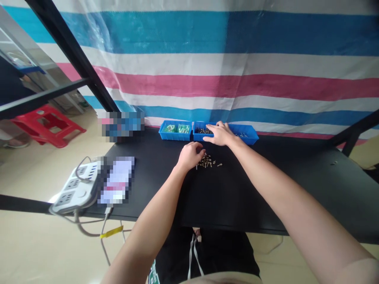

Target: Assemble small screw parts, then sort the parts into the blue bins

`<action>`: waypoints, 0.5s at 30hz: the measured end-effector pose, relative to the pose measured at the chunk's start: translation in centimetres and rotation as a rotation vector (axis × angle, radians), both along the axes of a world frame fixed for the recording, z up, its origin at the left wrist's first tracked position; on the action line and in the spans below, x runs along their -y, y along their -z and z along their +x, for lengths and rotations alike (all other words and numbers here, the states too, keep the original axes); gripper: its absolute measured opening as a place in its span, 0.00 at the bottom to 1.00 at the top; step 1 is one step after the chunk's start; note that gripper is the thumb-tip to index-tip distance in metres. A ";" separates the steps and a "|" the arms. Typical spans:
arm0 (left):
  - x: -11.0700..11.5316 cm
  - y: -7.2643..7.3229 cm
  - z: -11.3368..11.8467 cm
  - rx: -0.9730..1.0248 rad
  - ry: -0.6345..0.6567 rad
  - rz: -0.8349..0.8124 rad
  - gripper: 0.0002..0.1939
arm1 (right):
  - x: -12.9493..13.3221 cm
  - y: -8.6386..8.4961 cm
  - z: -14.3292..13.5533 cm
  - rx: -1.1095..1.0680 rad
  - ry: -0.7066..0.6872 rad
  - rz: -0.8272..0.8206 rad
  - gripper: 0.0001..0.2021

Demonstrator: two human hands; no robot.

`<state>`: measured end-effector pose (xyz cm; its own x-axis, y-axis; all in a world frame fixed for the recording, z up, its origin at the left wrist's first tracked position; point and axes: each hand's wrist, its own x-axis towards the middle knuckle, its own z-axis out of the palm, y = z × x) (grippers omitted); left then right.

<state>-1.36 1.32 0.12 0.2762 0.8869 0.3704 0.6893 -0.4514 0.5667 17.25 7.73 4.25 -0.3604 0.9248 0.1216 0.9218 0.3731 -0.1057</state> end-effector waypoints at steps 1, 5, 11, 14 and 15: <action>0.0 0.0 0.0 -0.002 0.001 -0.002 0.08 | -0.2 -0.1 -0.2 0.008 0.002 -0.013 0.37; 0.1 0.0 0.0 -0.010 0.014 -0.018 0.08 | -0.8 -0.2 -0.7 0.033 -0.023 -0.019 0.38; 0.2 -0.1 0.0 -0.028 0.032 -0.035 0.08 | -2.4 0.6 -0.8 0.055 -0.115 0.079 0.34; 0.1 0.0 0.0 -0.046 0.045 -0.046 0.08 | -3.1 1.5 -0.5 0.046 -0.128 0.091 0.35; 0.1 0.0 0.0 -0.053 0.053 -0.048 0.08 | -3.3 1.7 -0.4 0.046 -0.126 0.090 0.35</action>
